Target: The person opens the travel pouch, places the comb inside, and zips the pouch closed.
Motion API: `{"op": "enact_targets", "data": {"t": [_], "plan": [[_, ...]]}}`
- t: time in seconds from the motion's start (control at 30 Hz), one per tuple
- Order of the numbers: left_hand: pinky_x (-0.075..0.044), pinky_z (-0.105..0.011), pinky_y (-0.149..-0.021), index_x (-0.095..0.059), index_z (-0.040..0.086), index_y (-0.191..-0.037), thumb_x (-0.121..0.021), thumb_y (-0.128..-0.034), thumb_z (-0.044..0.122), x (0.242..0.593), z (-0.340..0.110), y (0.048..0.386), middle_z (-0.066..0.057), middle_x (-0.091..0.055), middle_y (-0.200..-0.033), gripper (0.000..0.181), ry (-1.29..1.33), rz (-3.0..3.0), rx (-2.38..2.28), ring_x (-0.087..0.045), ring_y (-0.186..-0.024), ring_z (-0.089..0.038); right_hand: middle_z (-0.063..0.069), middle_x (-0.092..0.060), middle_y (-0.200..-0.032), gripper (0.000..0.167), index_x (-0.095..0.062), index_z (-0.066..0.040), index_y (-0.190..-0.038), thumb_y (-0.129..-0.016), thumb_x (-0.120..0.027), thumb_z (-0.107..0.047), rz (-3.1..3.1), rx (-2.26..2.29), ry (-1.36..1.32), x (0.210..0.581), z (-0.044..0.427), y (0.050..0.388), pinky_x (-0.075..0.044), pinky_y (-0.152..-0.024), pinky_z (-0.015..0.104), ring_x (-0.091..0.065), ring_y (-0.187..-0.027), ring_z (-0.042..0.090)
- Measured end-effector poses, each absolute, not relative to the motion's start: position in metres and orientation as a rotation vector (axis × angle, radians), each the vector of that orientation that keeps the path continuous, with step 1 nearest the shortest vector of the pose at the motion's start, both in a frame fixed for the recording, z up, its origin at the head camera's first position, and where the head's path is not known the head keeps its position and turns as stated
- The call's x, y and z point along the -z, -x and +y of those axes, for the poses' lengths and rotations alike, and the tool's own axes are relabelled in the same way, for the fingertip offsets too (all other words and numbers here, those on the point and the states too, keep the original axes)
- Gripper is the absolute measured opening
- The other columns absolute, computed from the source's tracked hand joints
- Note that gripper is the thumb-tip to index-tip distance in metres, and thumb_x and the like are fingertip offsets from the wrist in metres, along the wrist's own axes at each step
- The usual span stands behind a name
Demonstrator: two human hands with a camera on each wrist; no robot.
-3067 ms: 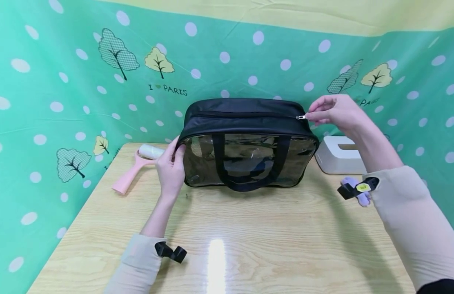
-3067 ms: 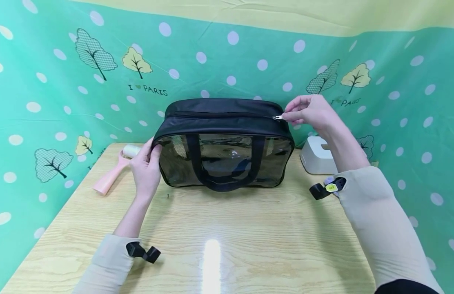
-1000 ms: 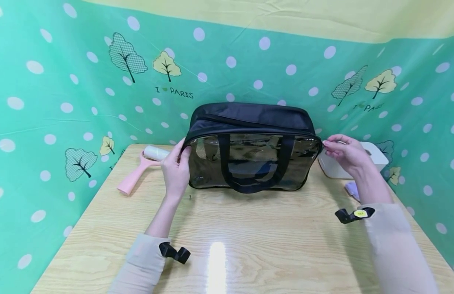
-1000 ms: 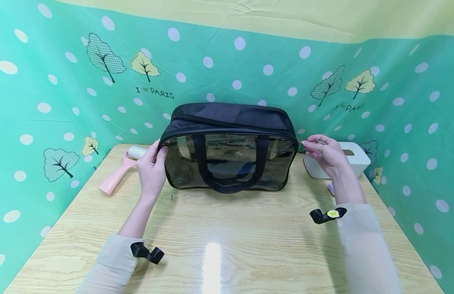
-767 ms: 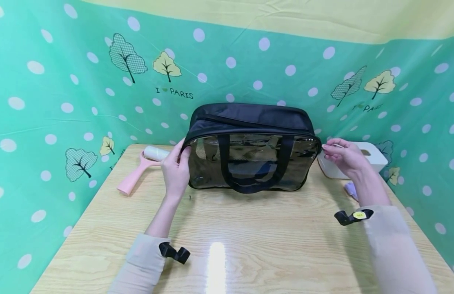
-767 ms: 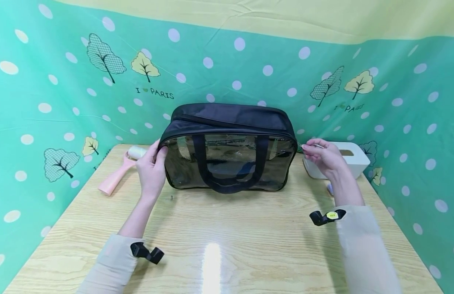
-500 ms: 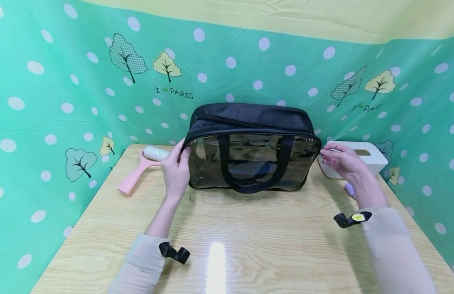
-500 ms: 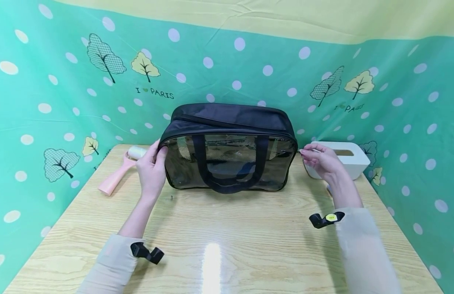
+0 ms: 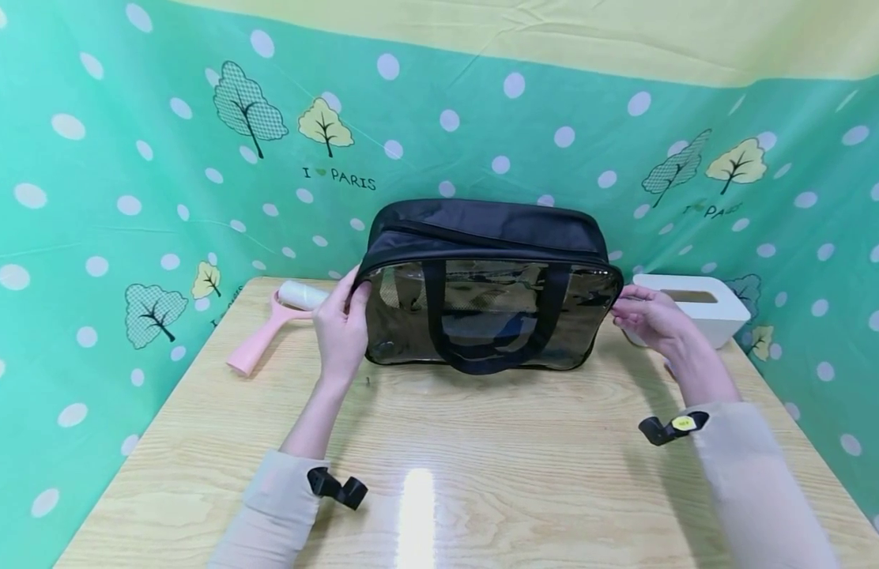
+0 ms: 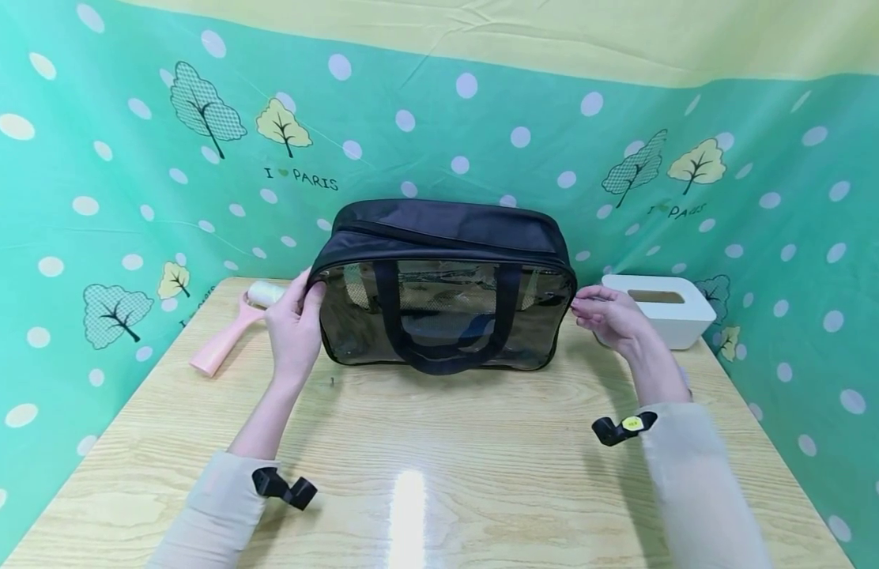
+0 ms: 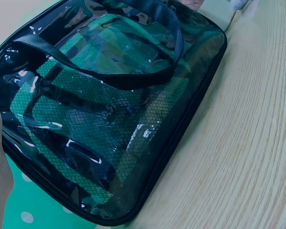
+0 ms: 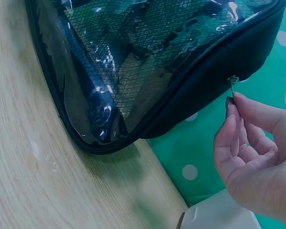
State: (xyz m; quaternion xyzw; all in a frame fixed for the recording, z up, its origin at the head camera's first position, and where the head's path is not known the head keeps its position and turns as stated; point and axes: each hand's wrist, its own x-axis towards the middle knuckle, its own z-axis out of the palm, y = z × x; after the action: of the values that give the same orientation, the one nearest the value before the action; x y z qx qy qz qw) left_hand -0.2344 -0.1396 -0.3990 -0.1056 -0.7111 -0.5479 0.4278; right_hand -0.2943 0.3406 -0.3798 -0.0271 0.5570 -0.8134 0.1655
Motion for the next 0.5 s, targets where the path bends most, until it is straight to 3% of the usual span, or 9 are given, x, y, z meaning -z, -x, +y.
{"op": "enact_targets", "data": {"t": [0.5], "plan": [[-0.050,-0.009,-0.078,-0.071,0.011,-0.133,-0.061,-0.1032,0.012,0.3962,-0.1392,0.2325,-0.012,-0.074,-0.128,0.031,0.268,-1.786,1.399,-0.066,-0.098,0.005,0.005,-0.077,-0.079,0.034,-0.069,-0.009,-0.085,-0.102,-0.048,0.011,1.586,2.244,0.017,0.3807,0.3367,0.2944,-0.060,-0.068,0.025,-0.074,-0.072,0.016]]}}
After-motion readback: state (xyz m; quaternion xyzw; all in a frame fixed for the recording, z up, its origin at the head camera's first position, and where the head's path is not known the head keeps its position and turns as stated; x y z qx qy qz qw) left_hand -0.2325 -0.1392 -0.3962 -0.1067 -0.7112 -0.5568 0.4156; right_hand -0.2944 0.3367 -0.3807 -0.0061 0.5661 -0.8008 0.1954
